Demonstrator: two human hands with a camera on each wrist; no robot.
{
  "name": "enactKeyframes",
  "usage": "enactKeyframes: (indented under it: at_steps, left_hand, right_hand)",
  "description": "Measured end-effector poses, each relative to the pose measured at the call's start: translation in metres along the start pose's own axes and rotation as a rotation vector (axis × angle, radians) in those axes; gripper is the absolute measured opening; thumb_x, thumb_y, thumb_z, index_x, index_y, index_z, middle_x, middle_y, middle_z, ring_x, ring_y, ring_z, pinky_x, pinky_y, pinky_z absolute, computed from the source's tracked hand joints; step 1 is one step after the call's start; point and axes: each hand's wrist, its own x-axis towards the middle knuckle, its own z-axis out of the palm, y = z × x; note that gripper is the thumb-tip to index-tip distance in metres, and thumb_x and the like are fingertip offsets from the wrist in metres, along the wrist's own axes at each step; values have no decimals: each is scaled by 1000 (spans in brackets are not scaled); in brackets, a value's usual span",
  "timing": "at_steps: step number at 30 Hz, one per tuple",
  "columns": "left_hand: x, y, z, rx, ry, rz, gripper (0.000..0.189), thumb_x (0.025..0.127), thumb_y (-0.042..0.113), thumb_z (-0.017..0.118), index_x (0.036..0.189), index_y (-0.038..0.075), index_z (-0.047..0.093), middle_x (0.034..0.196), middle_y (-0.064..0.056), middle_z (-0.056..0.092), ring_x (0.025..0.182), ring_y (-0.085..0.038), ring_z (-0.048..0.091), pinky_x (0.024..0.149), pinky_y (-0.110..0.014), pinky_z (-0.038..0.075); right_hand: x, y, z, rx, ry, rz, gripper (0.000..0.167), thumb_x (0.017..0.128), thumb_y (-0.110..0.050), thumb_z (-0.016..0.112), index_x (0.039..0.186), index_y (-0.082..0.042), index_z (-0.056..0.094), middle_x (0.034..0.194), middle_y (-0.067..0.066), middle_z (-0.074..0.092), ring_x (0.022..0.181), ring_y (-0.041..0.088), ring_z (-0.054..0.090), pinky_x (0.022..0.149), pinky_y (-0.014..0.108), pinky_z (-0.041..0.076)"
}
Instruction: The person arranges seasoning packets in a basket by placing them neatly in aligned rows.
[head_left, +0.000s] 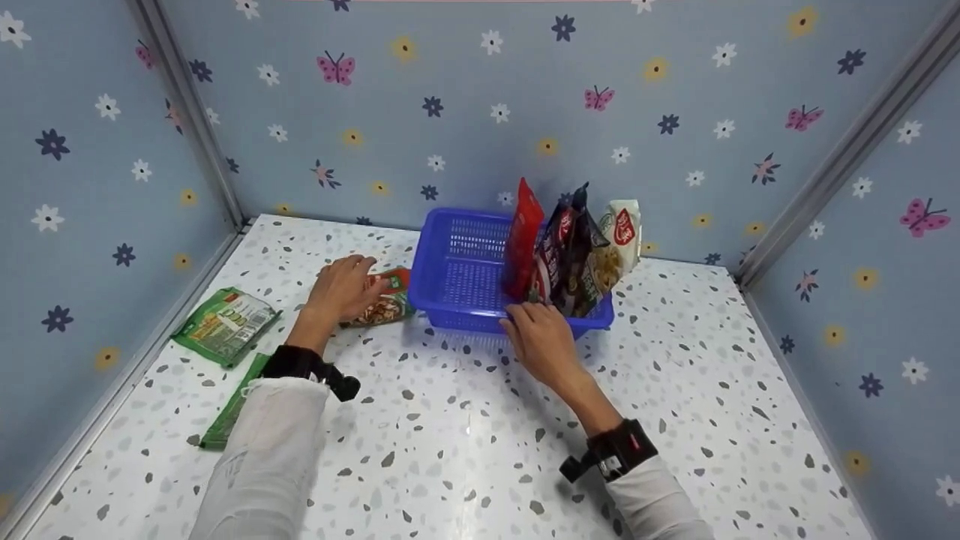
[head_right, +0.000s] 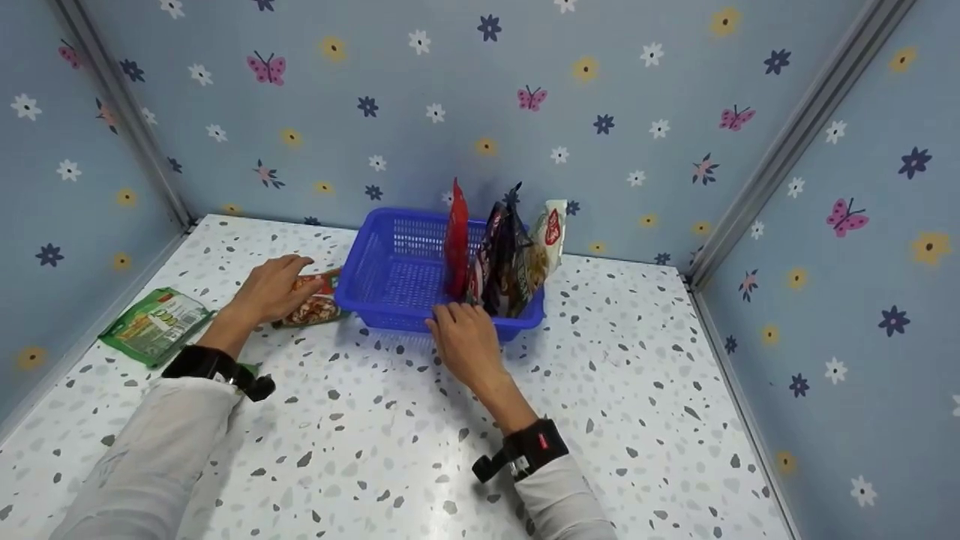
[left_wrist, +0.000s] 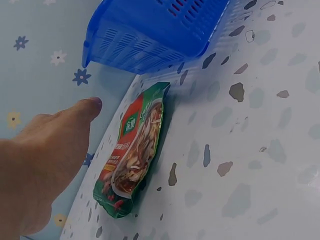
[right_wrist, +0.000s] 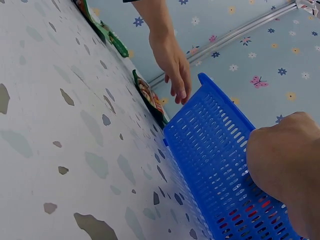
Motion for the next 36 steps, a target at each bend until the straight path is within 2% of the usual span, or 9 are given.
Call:
enactKeyframes:
  at_steps: [8, 12, 17, 20, 25, 31, 36]
  left_hand:
    - [0, -12, 12, 36, -102, -76, 78, 117, 51, 52, 172, -3, 37, 181, -33, 31, 170, -55, 28, 138, -74, 24]
    - [-1, -12, 18, 31, -119, -92, 89, 115, 54, 57, 176, -2, 26, 184, -32, 25, 172, -55, 20, 140, -74, 16]
    - [1, -10, 20, 18, -150, -101, 101, 112, 59, 61, 178, -3, 16, 183, -35, 24, 173, -55, 19, 140, -74, 15]
    - [2, -9, 20, 24, -168, -109, 102, 112, 61, 62, 177, -5, 18, 180, -37, 28, 171, -56, 24, 139, -73, 18]
    - [2, -8, 16, 25, -163, -121, 104, 109, 62, 67, 174, -8, 26, 175, -40, 34, 163, -60, 35, 136, -74, 27]
    - [-2, -9, 11, 32, -144, -149, 100, 104, 62, 74, 162, -14, 44, 158, -42, 47, 146, -60, 52, 124, -73, 43]
    - [-6, -15, 7, -88, -156, -198, 90, 101, 58, 80, 149, -14, 54, 149, -38, 48, 133, -51, 55, 118, -67, 49]
  right_hand:
    - [-3, -2, 4, 10, 14, -14, 25, 112, -27, 72, 121, -5, 80, 107, 12, 84, 96, 33, 79, 84, 44, 61]
    - [-3, -2, 3, 21, 9, -8, 26, 112, -27, 71, 122, -5, 80, 108, 12, 84, 97, 33, 79, 85, 44, 61]
    - [-2, -3, 2, 12, 15, -5, 25, 112, -27, 72, 122, -6, 80, 108, 11, 84, 97, 32, 79, 85, 44, 61]
    - [-1, -2, 0, 8, 15, -4, 24, 111, -26, 73, 122, -6, 80, 108, 11, 84, 97, 32, 79, 86, 44, 62]
    - [0, -2, -1, 5, -6, 4, 25, 112, -27, 72, 123, -6, 79, 110, 11, 84, 99, 32, 79, 88, 44, 62]
    - [-1, 0, -1, 9, -25, 7, 27, 114, -29, 69, 124, -6, 79, 111, 12, 84, 100, 32, 79, 89, 45, 63]
    - [0, 0, -1, -4, -7, -6, 25, 113, -28, 70, 122, -6, 79, 108, 11, 83, 98, 32, 79, 86, 45, 62]
